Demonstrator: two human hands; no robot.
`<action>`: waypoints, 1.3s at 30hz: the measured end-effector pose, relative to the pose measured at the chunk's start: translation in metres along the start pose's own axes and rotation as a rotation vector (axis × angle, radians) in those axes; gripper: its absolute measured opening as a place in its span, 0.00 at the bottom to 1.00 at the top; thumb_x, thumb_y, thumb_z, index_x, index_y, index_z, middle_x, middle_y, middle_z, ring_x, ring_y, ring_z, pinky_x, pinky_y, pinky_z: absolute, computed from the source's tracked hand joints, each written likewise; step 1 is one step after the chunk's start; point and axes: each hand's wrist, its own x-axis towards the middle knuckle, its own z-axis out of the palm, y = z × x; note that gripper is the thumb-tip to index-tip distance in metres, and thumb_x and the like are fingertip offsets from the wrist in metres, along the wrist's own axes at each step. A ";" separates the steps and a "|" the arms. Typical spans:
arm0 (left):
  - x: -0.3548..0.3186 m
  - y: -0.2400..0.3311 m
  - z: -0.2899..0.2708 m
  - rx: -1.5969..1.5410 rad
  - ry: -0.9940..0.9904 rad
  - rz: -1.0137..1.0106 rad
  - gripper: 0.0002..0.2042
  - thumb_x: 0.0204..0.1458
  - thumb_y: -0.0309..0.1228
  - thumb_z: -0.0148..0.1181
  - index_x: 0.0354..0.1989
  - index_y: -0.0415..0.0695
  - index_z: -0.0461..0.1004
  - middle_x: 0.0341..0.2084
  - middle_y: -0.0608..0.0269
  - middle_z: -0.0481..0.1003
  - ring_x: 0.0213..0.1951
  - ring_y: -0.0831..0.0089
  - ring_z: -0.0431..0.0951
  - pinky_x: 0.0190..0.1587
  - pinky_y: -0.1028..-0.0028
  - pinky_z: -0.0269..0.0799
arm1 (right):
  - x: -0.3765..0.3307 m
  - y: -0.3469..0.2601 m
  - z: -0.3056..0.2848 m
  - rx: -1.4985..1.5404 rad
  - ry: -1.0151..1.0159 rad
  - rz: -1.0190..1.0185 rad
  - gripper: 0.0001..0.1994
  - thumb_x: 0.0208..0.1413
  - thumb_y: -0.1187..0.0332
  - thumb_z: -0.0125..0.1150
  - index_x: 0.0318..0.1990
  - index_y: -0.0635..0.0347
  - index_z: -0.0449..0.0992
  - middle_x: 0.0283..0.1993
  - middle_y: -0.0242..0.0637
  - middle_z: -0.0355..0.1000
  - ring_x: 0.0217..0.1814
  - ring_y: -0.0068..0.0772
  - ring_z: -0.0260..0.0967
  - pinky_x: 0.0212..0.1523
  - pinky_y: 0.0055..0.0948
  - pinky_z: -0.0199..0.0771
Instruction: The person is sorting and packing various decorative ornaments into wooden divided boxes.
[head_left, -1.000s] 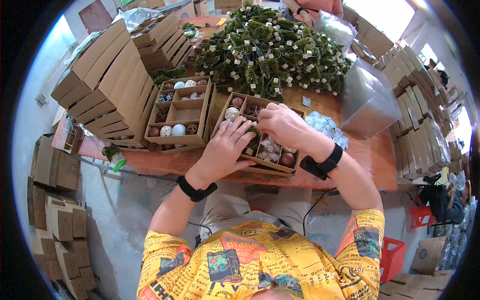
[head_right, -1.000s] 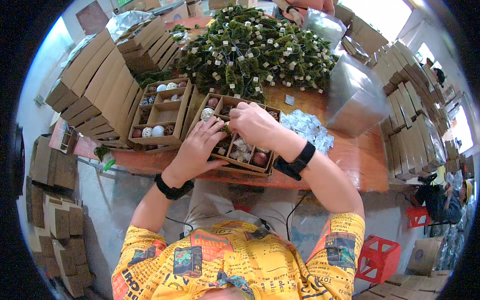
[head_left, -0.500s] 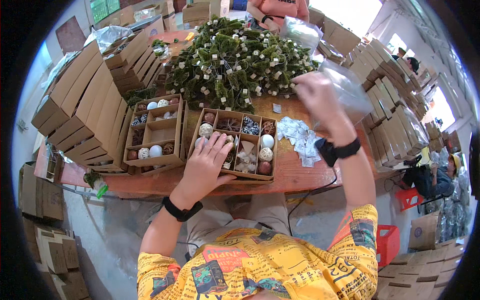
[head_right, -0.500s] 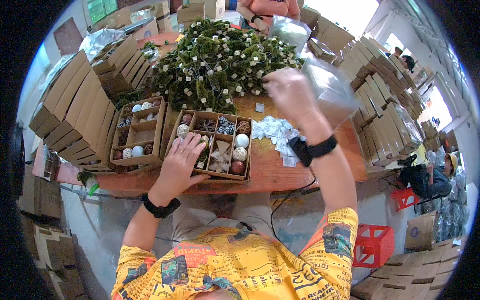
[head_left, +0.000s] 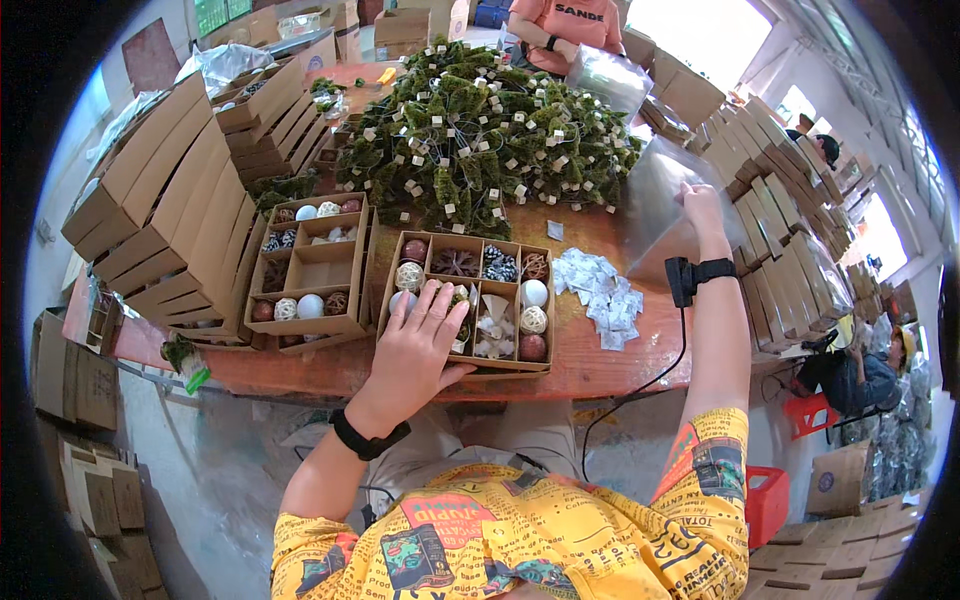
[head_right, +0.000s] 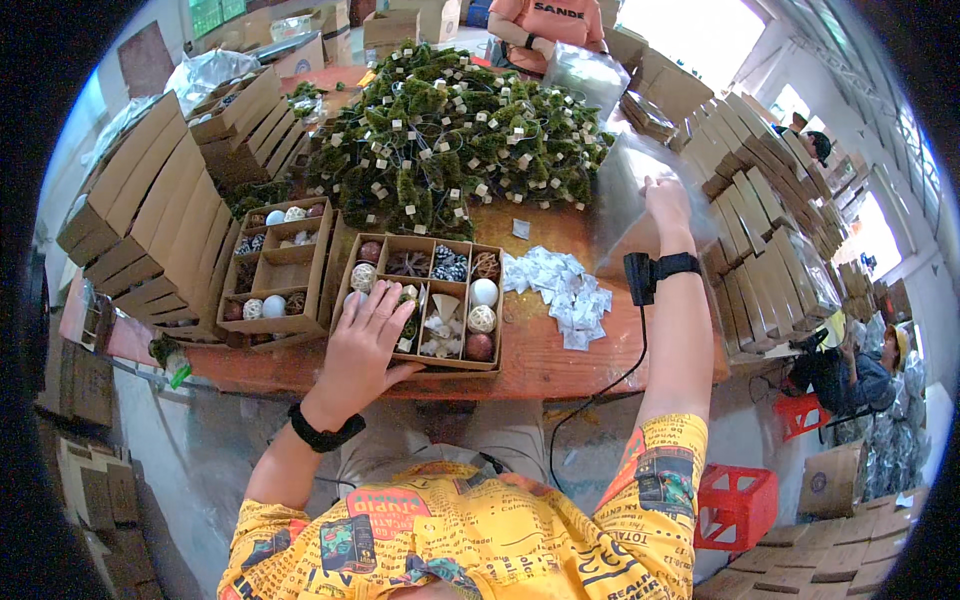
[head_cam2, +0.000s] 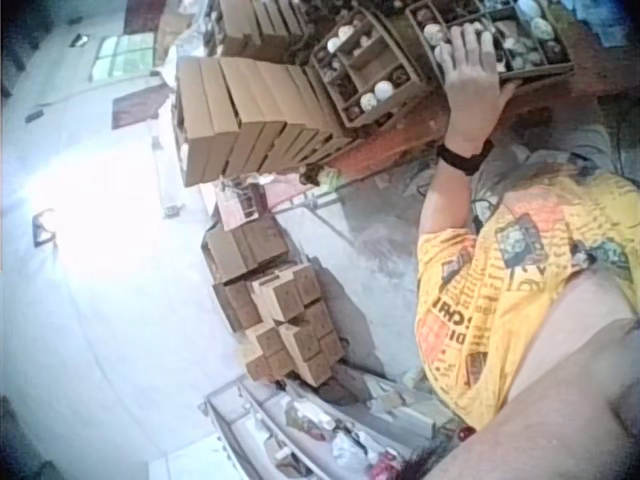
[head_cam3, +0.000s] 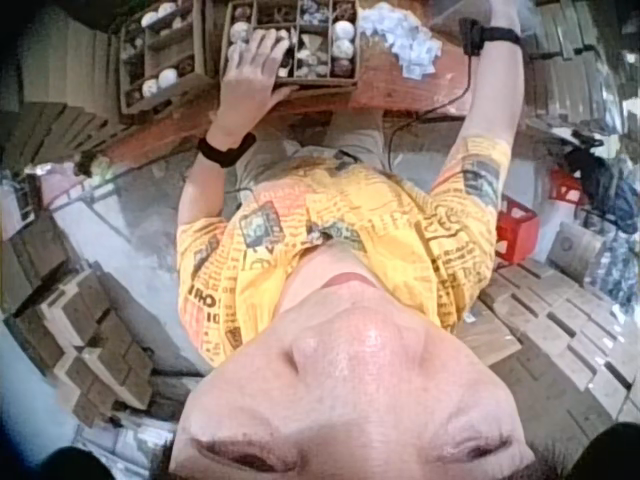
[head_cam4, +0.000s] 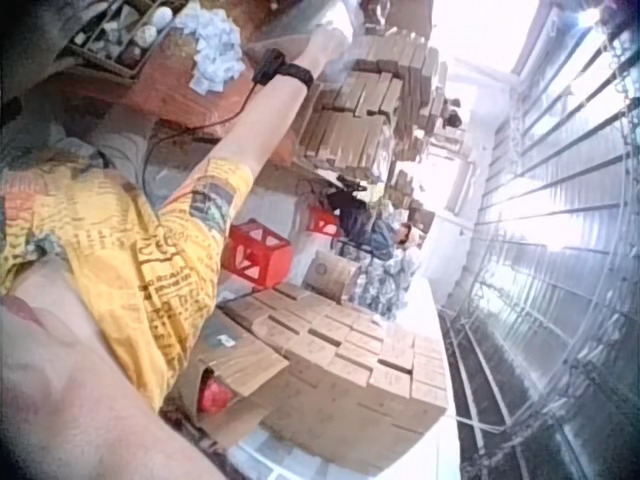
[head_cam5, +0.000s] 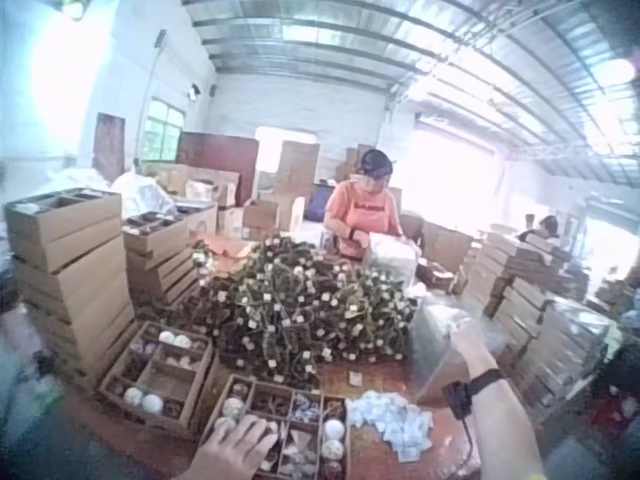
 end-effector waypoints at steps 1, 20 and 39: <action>0.001 0.000 0.000 0.000 0.004 -0.004 0.39 0.36 0.41 0.70 0.57 0.40 0.59 0.59 0.48 0.59 0.62 0.52 0.56 0.62 0.52 0.52 | 0.000 0.001 -0.003 0.006 -0.027 -0.023 0.17 0.55 0.56 0.49 0.30 0.54 0.82 0.49 0.48 0.71 0.52 0.45 0.67 0.53 0.35 0.64; 0.004 0.002 -0.001 0.002 0.000 0.006 0.39 0.34 0.39 0.71 0.57 0.40 0.59 0.59 0.50 0.59 0.63 0.54 0.55 0.63 0.54 0.50 | 0.002 0.004 -0.019 0.253 -0.055 0.125 0.15 0.51 0.56 0.59 0.26 0.60 0.79 0.26 0.40 0.76 0.27 0.29 0.74 0.29 0.31 0.72; 0.010 0.014 -0.004 0.036 -0.026 0.032 0.40 0.35 0.36 0.70 0.58 0.39 0.58 0.59 0.49 0.58 0.63 0.51 0.55 0.63 0.52 0.50 | -0.026 -0.047 -0.037 -0.195 0.204 0.029 0.11 0.48 0.69 0.51 0.34 0.62 0.79 0.39 0.45 0.76 0.40 0.42 0.76 0.40 0.36 0.74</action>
